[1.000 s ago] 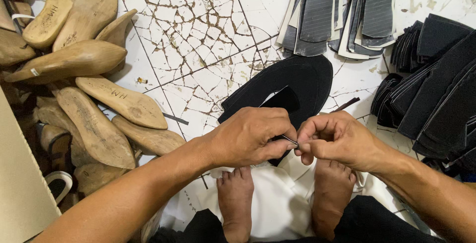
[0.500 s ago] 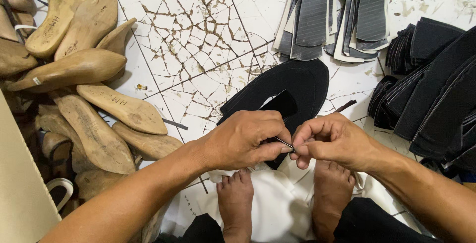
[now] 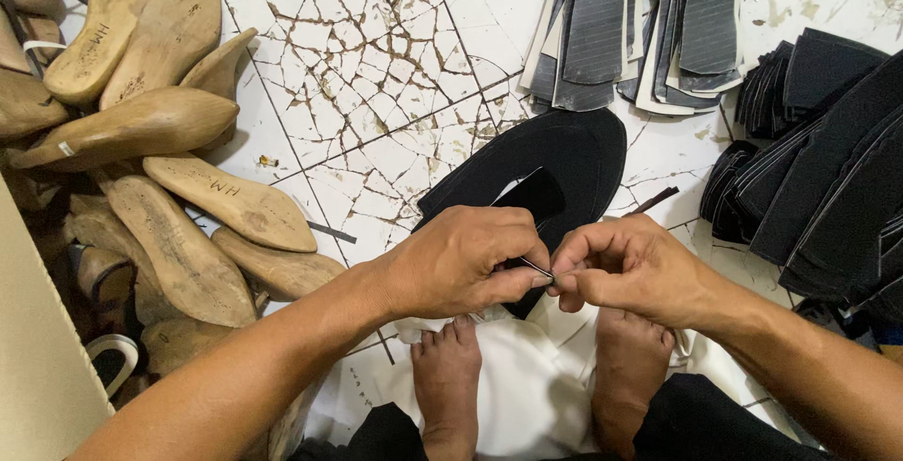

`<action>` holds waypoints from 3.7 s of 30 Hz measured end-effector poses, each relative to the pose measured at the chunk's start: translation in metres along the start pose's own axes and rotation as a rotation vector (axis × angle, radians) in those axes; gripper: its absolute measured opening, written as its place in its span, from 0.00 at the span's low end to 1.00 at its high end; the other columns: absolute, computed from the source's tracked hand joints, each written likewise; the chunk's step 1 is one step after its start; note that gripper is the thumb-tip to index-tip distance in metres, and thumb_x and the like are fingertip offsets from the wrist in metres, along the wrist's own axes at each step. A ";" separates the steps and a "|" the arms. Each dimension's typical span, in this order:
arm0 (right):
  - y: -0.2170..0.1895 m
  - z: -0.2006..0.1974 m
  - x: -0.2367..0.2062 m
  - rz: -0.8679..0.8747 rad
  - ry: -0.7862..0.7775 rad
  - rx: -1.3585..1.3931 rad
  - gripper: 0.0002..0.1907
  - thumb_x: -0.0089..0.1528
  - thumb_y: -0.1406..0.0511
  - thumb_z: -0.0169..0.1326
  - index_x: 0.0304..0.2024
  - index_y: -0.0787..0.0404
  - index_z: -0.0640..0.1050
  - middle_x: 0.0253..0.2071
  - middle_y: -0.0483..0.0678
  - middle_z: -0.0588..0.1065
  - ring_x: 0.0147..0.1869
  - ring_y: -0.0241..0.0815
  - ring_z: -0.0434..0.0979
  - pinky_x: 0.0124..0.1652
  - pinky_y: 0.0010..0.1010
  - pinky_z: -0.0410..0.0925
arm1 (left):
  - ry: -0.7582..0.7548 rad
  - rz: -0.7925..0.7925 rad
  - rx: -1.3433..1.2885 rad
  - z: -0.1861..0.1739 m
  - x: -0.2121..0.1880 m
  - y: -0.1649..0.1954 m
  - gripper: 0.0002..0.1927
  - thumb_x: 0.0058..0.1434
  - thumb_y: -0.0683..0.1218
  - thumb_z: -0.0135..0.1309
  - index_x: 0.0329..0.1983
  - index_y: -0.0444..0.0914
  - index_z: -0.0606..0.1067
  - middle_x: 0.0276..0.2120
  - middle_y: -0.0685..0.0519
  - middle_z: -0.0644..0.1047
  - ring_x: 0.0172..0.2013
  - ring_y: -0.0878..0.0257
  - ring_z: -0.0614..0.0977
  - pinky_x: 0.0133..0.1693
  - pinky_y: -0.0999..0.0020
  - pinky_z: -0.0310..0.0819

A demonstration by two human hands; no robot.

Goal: The person sits on the floor and sews a black shoe part using a needle and thread. They stitch along the edge of the part, occasionally adjusting its position, and continue the stitching process throughout the clip.

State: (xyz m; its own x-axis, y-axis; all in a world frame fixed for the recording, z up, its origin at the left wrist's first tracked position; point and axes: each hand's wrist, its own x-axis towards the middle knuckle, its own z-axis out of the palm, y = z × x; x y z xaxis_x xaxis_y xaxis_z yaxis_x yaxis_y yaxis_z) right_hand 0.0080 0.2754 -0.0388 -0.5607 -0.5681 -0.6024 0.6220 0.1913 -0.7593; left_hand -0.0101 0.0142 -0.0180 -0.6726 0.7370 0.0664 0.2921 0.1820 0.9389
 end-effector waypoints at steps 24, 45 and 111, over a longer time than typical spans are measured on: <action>-0.002 0.004 -0.001 -0.076 0.051 -0.031 0.08 0.61 0.70 0.56 0.37 0.68 0.85 0.33 0.49 0.82 0.36 0.35 0.82 0.41 0.30 0.79 | 0.049 0.002 0.069 0.000 0.001 -0.001 0.06 0.59 0.45 0.61 0.37 0.38 0.78 0.29 0.54 0.75 0.29 0.59 0.79 0.29 0.65 0.73; 0.010 0.014 0.000 -0.110 0.208 -0.071 0.05 0.58 0.71 0.57 0.33 0.68 0.82 0.32 0.45 0.80 0.36 0.30 0.76 0.38 0.23 0.71 | 0.105 0.002 0.164 0.003 0.001 -0.002 0.06 0.57 0.44 0.61 0.35 0.38 0.78 0.30 0.53 0.75 0.31 0.56 0.80 0.32 0.62 0.74; -0.018 0.031 -0.006 -0.580 0.305 -0.635 0.03 0.55 0.73 0.57 0.32 0.66 0.77 0.30 0.47 0.80 0.31 0.35 0.82 0.31 0.24 0.74 | 0.224 -0.747 -0.419 0.029 0.003 0.021 0.10 0.57 0.45 0.57 0.35 0.34 0.83 0.24 0.54 0.82 0.25 0.74 0.78 0.27 0.76 0.75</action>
State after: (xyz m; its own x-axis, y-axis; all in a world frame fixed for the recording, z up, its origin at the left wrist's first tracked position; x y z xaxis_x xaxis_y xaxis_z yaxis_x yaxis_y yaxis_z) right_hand 0.0172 0.2513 -0.0138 -0.8681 -0.4935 -0.0544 -0.1695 0.3976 -0.9018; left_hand 0.0137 0.0394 -0.0075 -0.7183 0.3683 -0.5903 -0.5203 0.2788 0.8072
